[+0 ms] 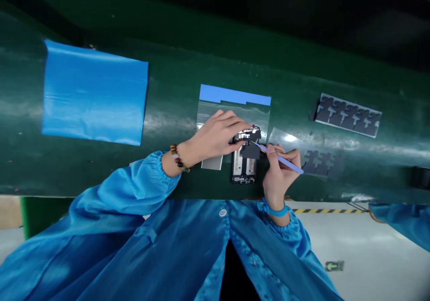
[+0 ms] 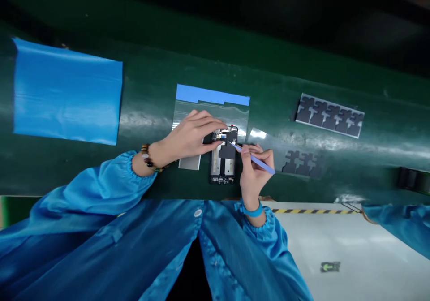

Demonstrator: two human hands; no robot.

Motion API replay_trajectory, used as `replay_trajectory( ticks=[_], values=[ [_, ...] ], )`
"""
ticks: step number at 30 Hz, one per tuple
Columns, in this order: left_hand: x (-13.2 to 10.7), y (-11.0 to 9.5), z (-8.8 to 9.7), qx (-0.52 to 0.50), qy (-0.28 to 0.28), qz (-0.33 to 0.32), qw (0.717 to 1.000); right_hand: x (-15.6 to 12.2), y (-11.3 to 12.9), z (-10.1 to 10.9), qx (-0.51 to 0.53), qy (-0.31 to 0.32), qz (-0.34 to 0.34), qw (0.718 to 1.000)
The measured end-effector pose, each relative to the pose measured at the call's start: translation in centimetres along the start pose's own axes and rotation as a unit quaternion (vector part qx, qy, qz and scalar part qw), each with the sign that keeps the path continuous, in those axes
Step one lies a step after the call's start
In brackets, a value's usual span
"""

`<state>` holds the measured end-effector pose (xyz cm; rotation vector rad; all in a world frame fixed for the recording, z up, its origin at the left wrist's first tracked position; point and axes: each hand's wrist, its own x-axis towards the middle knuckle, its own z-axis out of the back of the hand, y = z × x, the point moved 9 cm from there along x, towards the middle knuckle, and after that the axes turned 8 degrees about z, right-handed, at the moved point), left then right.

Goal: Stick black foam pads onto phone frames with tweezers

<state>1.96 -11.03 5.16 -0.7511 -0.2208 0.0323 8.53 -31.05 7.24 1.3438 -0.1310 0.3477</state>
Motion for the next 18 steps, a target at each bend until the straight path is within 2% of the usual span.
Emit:
replay_trajectory(
  ticks=[9,15,18],
  values=[
    [-0.13,-0.1,0.34,0.02,-0.025,-0.014,0.999,-0.19,-0.16,-0.69,-0.007,0.007,0.001,1.0],
    [-0.04,0.08,0.2,0.014,-0.013,-0.005,1.0,-0.24,-0.31,-0.6,-0.019,0.01,0.004,1.0],
    [-0.23,-0.24,0.22,0.036,-0.014,-0.021,0.999,-0.36,-0.42,-0.82,-0.017,0.015,0.004,1.0]
  ],
)
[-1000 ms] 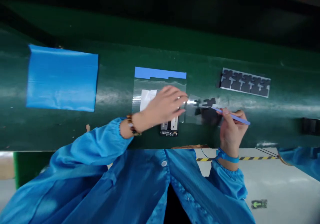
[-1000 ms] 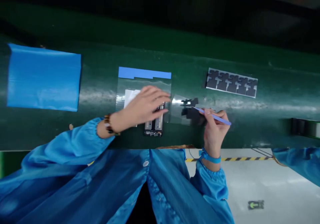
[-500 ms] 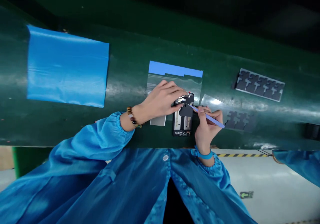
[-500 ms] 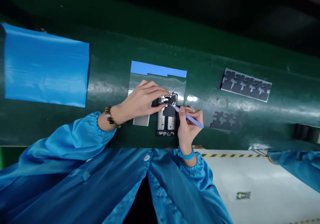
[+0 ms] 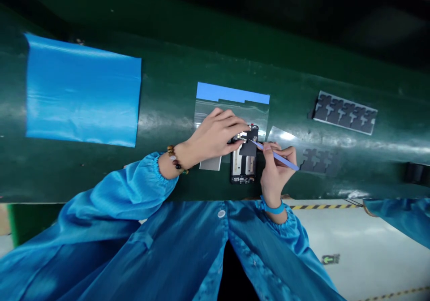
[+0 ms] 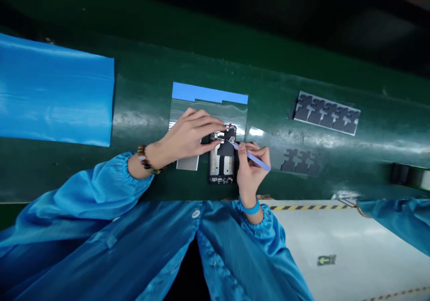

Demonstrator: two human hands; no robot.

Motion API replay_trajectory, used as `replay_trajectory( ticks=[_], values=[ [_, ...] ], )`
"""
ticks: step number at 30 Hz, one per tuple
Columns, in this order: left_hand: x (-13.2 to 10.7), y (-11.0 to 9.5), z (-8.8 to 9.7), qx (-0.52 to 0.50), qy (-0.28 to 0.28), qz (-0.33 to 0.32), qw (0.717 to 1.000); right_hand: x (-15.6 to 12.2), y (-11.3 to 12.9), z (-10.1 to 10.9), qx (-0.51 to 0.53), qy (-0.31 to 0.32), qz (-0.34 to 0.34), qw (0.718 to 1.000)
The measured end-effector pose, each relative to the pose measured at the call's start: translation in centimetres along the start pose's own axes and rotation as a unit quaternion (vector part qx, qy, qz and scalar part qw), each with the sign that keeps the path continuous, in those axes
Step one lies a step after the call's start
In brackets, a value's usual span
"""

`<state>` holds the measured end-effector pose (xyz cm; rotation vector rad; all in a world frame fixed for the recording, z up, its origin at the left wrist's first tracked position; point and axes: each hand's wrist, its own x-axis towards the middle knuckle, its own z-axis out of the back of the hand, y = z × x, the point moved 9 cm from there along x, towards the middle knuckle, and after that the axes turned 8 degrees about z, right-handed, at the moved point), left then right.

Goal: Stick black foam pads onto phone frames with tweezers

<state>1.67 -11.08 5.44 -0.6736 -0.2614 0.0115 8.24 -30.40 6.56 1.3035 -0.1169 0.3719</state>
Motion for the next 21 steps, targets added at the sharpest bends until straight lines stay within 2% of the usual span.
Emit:
replay_trajectory(
  ticks=[3,6,8,10,13,17,19,21],
  values=[
    [-0.1,-0.9,-0.3,0.049,0.006,-0.03,0.998,0.0,0.1,-0.1,0.008,0.002,-0.002,1.0],
    [0.1,-1.4,-0.4,0.093,0.006,-0.033,0.995,0.2,0.5,1.3,0.007,-0.042,0.002,0.999],
    [-0.1,-1.4,0.1,0.099,-0.003,-0.037,0.994,0.4,0.8,2.9,0.002,-0.08,0.003,0.997],
    [-1.1,-1.2,1.2,0.088,-0.01,-0.049,0.995,0.6,0.9,3.6,0.006,-0.076,-0.005,0.997],
    [-4.3,-0.6,3.2,0.066,-0.012,-0.06,0.996,0.4,0.9,2.1,0.011,0.014,-0.014,1.0],
    [-8.7,-0.1,3.9,0.079,-0.001,-0.041,0.996,-1.5,1.5,-2.3,0.015,0.158,0.011,0.987],
    [-9.8,-0.3,3.6,0.086,-0.022,-0.037,0.995,-2.3,1.6,-3.8,0.02,0.189,0.021,0.982],
    [-10.3,-0.5,3.4,0.087,-0.055,-0.037,0.994,-2.7,1.7,-4.3,0.013,0.198,0.028,0.98]
  ],
)
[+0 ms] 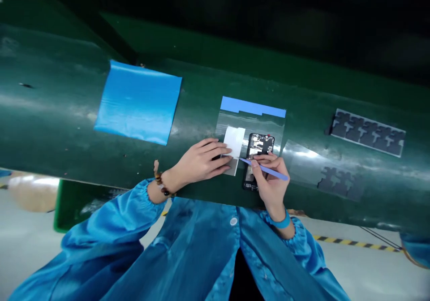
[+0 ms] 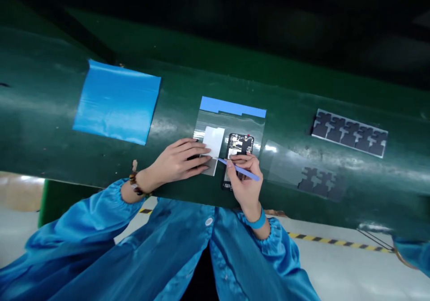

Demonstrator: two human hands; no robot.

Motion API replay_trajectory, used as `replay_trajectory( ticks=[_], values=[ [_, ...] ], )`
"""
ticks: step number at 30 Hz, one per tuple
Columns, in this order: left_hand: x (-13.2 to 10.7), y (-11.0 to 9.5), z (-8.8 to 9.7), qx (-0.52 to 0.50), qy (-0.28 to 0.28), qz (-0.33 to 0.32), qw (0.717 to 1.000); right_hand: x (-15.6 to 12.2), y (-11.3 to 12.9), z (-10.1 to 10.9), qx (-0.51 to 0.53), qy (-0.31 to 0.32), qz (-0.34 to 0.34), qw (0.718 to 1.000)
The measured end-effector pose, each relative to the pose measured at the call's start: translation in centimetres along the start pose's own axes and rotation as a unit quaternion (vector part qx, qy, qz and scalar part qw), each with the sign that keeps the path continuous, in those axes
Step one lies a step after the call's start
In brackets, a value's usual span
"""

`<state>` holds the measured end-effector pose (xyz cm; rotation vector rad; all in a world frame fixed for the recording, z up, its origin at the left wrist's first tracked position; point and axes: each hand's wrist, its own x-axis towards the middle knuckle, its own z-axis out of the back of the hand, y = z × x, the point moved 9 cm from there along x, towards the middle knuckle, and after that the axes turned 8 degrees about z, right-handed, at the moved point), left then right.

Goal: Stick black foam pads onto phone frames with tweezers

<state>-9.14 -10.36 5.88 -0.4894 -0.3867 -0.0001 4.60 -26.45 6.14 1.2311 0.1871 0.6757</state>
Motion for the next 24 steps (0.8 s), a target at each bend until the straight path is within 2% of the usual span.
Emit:
replay_trajectory(
  ticks=[7,15,17,20,22,24],
  values=[
    [0.0,-0.4,0.1,0.021,-0.038,-0.01,0.999,-0.1,0.1,-0.1,-0.062,0.04,0.013,0.997],
    [-0.4,0.3,-0.6,-0.006,-0.024,0.003,1.0,0.4,0.1,-0.5,-0.049,0.052,-0.005,0.997],
    [-0.3,0.4,-0.4,-0.01,-0.024,0.007,1.0,0.7,0.5,0.8,-0.02,0.017,-0.006,1.0],
    [0.0,-0.3,-0.1,-0.044,-0.021,0.02,0.999,0.2,1.0,4.0,0.009,-0.034,-0.005,0.999],
    [0.2,-2.0,0.0,-0.087,-0.016,-0.002,0.996,-0.9,1.0,5.6,0.001,-0.021,-0.021,1.0],
    [0.3,-4.4,-0.4,-0.125,-0.007,-0.05,0.991,-2.3,0.7,6.2,-0.01,0.018,-0.044,0.999]
  ],
)
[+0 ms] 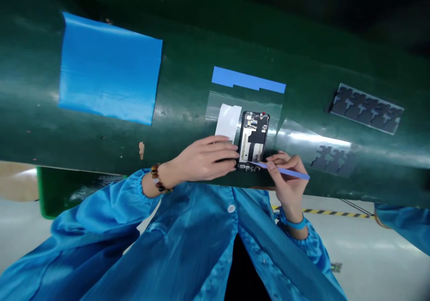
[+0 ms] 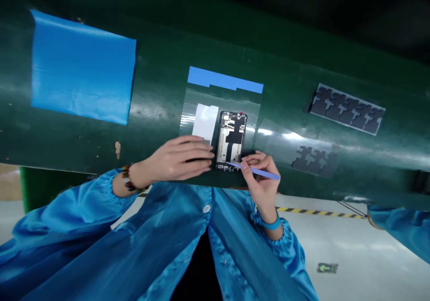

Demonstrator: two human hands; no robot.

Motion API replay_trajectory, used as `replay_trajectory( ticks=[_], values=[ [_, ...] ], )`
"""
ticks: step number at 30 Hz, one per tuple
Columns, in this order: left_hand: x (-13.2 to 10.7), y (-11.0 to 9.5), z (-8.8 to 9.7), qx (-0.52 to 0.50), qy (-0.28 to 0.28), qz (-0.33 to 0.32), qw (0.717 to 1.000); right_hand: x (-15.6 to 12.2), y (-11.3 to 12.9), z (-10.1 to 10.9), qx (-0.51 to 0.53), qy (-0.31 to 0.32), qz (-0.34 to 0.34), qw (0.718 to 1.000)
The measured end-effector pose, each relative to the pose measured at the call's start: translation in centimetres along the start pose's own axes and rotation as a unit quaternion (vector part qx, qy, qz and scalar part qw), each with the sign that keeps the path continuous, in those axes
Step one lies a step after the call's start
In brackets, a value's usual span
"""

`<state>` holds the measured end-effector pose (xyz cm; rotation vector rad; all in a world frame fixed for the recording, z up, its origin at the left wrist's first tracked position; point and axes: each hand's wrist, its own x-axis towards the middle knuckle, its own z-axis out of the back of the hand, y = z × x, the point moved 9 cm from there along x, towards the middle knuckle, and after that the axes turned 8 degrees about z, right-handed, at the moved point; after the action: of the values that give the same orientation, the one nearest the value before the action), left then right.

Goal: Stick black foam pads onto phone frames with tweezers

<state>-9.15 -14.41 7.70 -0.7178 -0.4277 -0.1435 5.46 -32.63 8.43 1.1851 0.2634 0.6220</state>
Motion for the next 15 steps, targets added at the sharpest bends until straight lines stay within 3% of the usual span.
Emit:
replay_trajectory(
  ticks=[4,9,15],
  values=[
    [0.2,-2.5,-2.0,-0.019,0.015,-0.049,0.999,-2.1,-0.9,-0.2,-0.009,0.046,-0.019,0.999],
    [0.1,-2.3,-2.9,0.038,0.027,-0.052,0.998,-2.3,-1.4,-0.8,-0.007,0.053,-0.021,0.998],
    [-0.1,-2.1,-2.9,0.01,0.036,-0.035,0.999,-2.2,-1.3,-0.9,-0.008,0.056,-0.003,0.998]
  ],
)
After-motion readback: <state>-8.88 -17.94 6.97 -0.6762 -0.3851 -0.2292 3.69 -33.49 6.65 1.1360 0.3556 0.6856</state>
